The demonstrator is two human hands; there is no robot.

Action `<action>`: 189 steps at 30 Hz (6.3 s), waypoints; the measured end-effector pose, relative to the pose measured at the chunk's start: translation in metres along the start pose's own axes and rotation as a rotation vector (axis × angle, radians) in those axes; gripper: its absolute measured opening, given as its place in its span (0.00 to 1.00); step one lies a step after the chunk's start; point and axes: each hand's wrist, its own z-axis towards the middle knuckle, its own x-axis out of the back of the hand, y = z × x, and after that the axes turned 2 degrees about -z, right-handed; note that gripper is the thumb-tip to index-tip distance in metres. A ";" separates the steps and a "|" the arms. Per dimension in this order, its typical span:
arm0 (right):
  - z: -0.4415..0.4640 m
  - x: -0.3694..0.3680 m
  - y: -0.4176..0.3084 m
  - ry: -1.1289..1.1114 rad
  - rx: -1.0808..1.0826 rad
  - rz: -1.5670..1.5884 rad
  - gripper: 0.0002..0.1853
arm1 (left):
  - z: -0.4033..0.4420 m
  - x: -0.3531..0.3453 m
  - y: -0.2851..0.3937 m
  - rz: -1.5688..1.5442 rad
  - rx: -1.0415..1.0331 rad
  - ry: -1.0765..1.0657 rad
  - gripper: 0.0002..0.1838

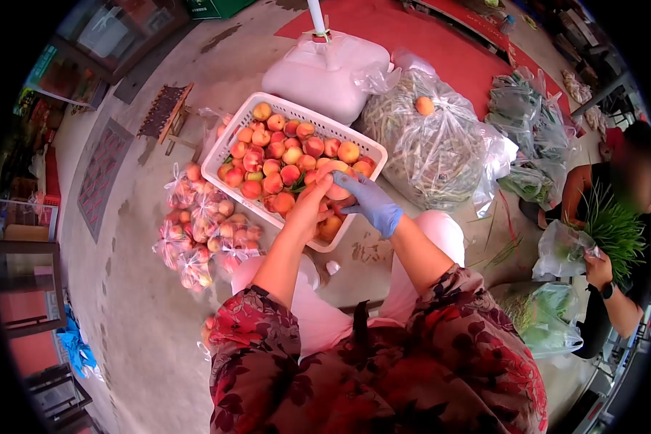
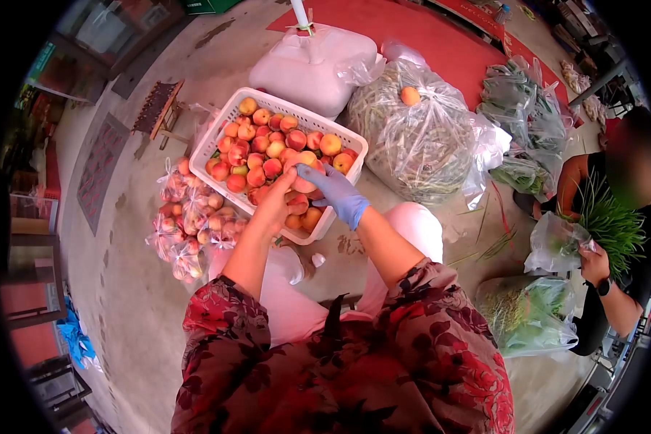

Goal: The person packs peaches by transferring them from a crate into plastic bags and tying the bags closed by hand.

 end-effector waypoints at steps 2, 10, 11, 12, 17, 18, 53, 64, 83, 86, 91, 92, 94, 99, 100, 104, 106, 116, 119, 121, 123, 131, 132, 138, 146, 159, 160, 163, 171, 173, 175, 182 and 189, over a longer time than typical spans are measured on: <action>0.007 0.000 -0.003 0.042 0.025 0.107 0.35 | 0.012 -0.017 0.015 0.022 -0.026 0.018 0.26; -0.016 0.013 -0.063 0.278 0.440 -0.203 0.31 | 0.057 -0.042 0.057 -0.446 -0.022 -0.274 0.32; -0.022 0.013 -0.075 0.290 0.440 -0.196 0.32 | 0.060 -0.039 0.059 -0.535 0.003 -0.342 0.32; -0.024 0.021 -0.085 0.235 0.382 -0.258 0.31 | 0.063 -0.038 0.064 -0.621 0.022 -0.413 0.33; 0.018 0.125 -0.094 0.309 0.270 -0.325 0.24 | 0.106 -0.053 0.082 -0.710 0.173 -0.431 0.35; 0.042 0.157 -0.083 0.406 0.282 -0.350 0.23 | 0.122 -0.057 0.081 -0.692 0.157 -0.417 0.35; 0.494 0.499 -0.161 0.438 0.119 -1.339 0.23 | 0.456 -0.167 -0.006 -0.974 0.065 -0.323 0.35; 0.502 0.546 -0.126 0.441 0.157 -0.655 0.22 | 0.463 -0.173 -0.003 -0.925 0.066 -0.235 0.34; 0.180 0.308 -0.045 0.462 0.479 -0.101 0.34 | 0.379 -0.187 -0.024 -0.232 -0.101 -0.500 0.34; 0.130 0.301 -0.036 0.317 0.367 0.236 0.24 | 0.345 -0.192 -0.052 -0.050 -0.132 -0.577 0.36; 0.080 0.306 -0.003 0.600 0.489 -0.090 0.26 | 0.306 -0.211 -0.071 -0.010 -0.191 -0.628 0.36; 0.074 0.307 0.004 0.734 0.532 -0.260 0.28 | 0.304 -0.211 -0.073 0.033 -0.171 -0.626 0.33; 0.067 0.311 -0.002 0.958 0.539 -0.651 0.33 | 0.305 -0.211 -0.075 0.113 -0.144 -0.598 0.26; 0.122 0.341 0.049 1.282 0.503 -1.261 0.36 | 0.313 -0.188 -0.094 0.421 -0.154 -0.413 0.15; 0.128 0.342 0.052 1.268 0.515 -1.321 0.37 | 0.314 -0.184 -0.094 0.472 -0.195 -0.447 0.14; 0.128 0.338 0.047 1.253 0.457 -1.313 0.42 | 0.322 -0.173 -0.080 0.486 -0.245 -0.408 0.13; 0.118 0.339 0.041 1.230 0.440 -1.335 0.45 | 0.321 -0.173 -0.061 0.411 -0.151 -0.363 0.13; 0.087 0.335 0.073 1.113 0.415 -1.369 0.45 | 0.299 -0.203 -0.086 0.415 0.048 -0.370 0.11; 0.088 0.335 0.073 1.123 0.394 -1.341 0.43 | 0.298 -0.208 -0.105 0.428 0.063 -0.345 0.11; 0.081 0.338 0.073 1.090 0.419 -1.327 0.42 | 0.293 -0.210 -0.115 0.406 0.027 -0.259 0.11; 0.073 0.336 0.074 1.118 0.516 -1.280 0.38 | 0.295 -0.205 -0.127 0.409 0.051 -0.227 0.12; 0.029 0.440 0.128 1.532 0.580 -0.904 0.27 | 0.289 -0.214 -0.138 0.295 0.013 -0.027 0.09; 0.032 0.460 0.132 1.622 0.514 -0.838 0.27 | 0.285 -0.218 -0.136 0.269 -0.014 -0.017 0.09; 0.073 0.533 0.129 1.592 -0.035 -0.759 0.25 | 0.274 -0.224 -0.133 0.134 -0.188 -0.096 0.08; -0.019 0.442 0.084 1.236 0.768 -0.423 0.04 | 0.239 -0.240 -0.124 0.195 -0.056 -0.379 0.12; -0.037 0.402 0.217 0.946 -0.065 0.655 0.33 | 0.225 -0.232 -0.213 0.488 0.059 -0.373 0.10; -0.033 0.417 0.213 0.895 -0.112 0.822 0.35 | 0.223 -0.227 -0.209 0.513 0.059 -0.391 0.10; -0.005 0.463 0.207 0.875 -0.135 1.047 0.39 | 0.214 -0.226 -0.202 0.800 -0.034 -0.558 0.10; 0.033 0.552 0.194 1.371 -0.024 0.131 0.25 | 0.166 -0.239 -0.160 0.966 -0.173 -0.726 0.07; 0.048 0.582 0.196 1.371 0.354 0.312 0.27 | 0.158 -0.224 -0.150 0.944 -0.126 -0.689 0.07; 0.018 0.560 0.112 1.190 0.536 0.564 0.25 | 0.156 -0.202 -0.139 0.917 -0.086 -0.621 0.08; -0.009 0.485 0.072 1.078 0.359 0.351 0.19 | 0.132 -0.132 -0.083 0.288 0.182 -0.234 0.17; -0.042 0.278 0.004 0.361 0.357 -0.169 0.23 | 0.045 -0.086 -0.042 -0.127 0.288 0.013 0.23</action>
